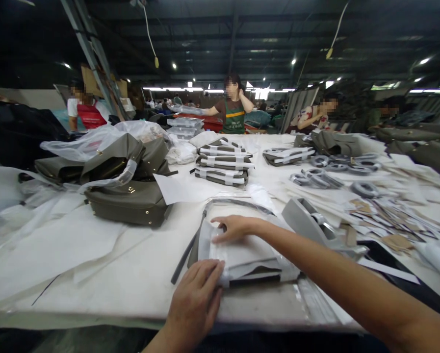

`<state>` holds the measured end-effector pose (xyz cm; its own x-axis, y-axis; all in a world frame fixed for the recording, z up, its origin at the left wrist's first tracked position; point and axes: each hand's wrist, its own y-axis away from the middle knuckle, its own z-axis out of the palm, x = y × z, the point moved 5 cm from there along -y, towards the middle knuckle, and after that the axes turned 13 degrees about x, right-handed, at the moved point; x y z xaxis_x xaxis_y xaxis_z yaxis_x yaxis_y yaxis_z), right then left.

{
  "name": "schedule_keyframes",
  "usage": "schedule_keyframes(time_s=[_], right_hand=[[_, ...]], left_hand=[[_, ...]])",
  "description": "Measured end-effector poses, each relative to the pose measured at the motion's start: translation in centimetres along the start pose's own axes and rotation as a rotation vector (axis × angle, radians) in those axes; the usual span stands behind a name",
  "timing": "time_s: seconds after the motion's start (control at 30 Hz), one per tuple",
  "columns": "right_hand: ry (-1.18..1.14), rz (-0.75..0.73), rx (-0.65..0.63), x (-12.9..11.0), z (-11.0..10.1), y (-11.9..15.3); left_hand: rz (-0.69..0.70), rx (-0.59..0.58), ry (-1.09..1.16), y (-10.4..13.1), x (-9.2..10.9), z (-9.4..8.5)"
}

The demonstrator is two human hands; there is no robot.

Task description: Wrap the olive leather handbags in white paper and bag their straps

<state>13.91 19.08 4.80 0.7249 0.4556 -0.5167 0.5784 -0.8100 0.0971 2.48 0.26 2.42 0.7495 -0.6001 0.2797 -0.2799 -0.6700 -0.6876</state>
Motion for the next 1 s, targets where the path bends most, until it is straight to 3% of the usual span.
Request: schedule_keyframes(time_s=[0.23,0.5,0.63,0.73,0.8,0.9,1.0], right_hand=[[-0.085,0.132,-0.041,1.8,2.0,-1.0],[-0.112,0.282,0.128,3.4,3.0,-2.9],[-0.105,0.203,0.247,1.9,1.7,-2.3],[-0.098,0.110,0.395,1.2,-1.2,0.7],[-0.060,0.105,0.522,2.2,-3.6,4.2],[0.105,0.283,0.679,5.9,-6.3,10.7],[0.184,0.607,0.598,9.8,-6.3,16.2]], left_hand=[[0.002,0.017,-0.024,0.0,-0.1,0.0],[0.000,0.066,-0.018,-0.3,0.1,-0.1],[0.016,0.052,-0.024,-0.3,0.0,-0.5],[-0.003,0.028,0.066,-0.5,-0.9,-1.2],[-0.101,0.047,0.152,-0.9,-2.5,-1.8],[-0.422,0.152,0.239,-1.5,-6.3,-2.2],[-0.860,0.137,0.407,-2.0,-9.8,-0.6]])
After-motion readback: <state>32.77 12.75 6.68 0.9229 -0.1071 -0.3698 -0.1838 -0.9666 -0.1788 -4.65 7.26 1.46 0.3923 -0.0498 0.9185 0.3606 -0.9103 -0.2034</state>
